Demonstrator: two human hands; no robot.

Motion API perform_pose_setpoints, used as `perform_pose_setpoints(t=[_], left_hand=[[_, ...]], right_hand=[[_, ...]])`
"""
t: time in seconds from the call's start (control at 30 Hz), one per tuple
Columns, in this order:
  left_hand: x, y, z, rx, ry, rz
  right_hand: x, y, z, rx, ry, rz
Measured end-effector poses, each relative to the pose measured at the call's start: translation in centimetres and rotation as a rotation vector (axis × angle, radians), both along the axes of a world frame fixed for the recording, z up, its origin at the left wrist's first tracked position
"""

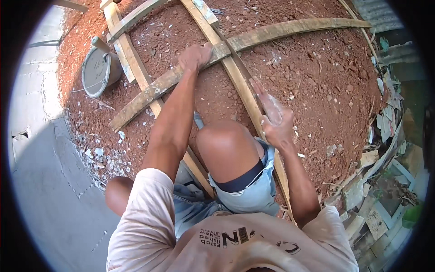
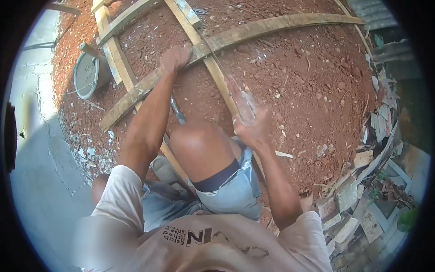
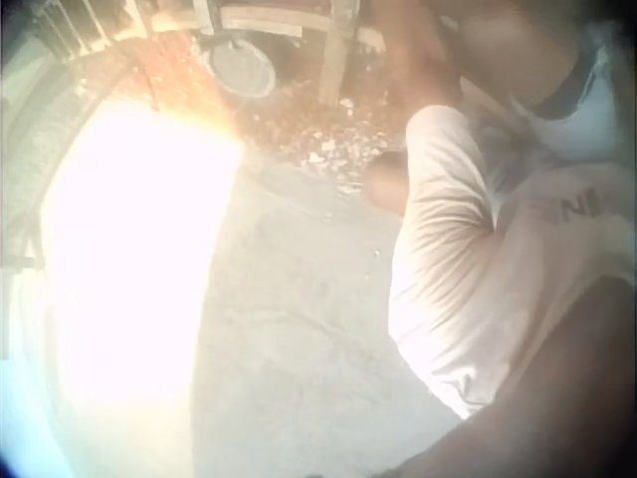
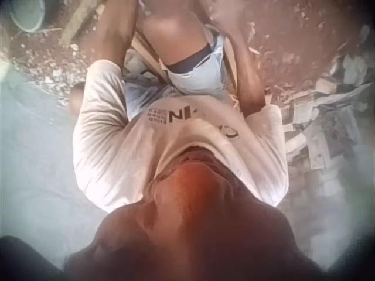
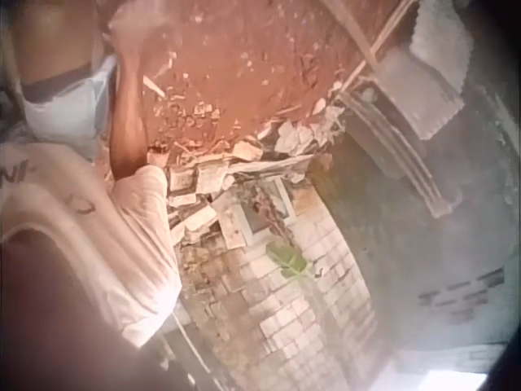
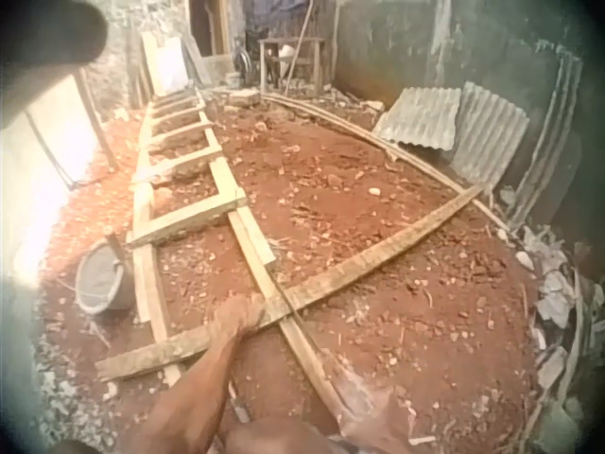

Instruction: Measure and saw wooden planks to size for a construction project.

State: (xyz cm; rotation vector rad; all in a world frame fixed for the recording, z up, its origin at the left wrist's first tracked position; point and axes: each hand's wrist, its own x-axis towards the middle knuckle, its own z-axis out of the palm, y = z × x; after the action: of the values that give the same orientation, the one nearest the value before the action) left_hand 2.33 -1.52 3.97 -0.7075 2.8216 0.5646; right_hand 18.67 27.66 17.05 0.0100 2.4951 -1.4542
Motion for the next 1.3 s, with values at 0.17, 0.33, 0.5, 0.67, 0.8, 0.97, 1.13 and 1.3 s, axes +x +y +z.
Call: perform_pose_setpoints(t=[0.17, 0.33, 0.5, 0.67, 0.8, 0.97, 1.13, 1.3], left_hand=[[-0.6, -0.7, 0.1, 0.082, -0.135, -0.015], [-0.9, -0.8, -0.5, 0.012, -0.118, -0.048], [-1.0, -0.4, -0.6, 0.013, -0.109, -0.036], [-1.0, 0.2, -0.3, -0.008, -0.149, -0.089], [-0.6, 0.5, 0.1, -0.031, -0.117, -0.042], [-1.2, 0.5, 0.3, -0.042, -0.124, -0.044], [-1.1, 0.2, 0.3, -0.03, -0.122, -0.043], [-1.5, 0.5, 0.2, -0.006, -0.165, -0.01]], right_hand=[[5.3, 2.8, 0.2, -0.146, 0.278, 0.074], [2.5, 1.0, -3.6, 0.073, -0.05, -0.103], [4.0, 4.9, -0.9, -0.037, 0.198, 0.127], [-0.5, 2.0, -0.7, 0.071, -0.094, -0.012], [1.5, 2.5, 0.1, -0.136, 0.019, 0.021], [0.9, 2.5, -0.1, -0.106, 0.116, 0.071], [-1.8, 0.7, -1.0, -0.017, -0.193, -0.013], [-0.4, 1.1, 3.4, -0.042, 0.128, 0.134]])
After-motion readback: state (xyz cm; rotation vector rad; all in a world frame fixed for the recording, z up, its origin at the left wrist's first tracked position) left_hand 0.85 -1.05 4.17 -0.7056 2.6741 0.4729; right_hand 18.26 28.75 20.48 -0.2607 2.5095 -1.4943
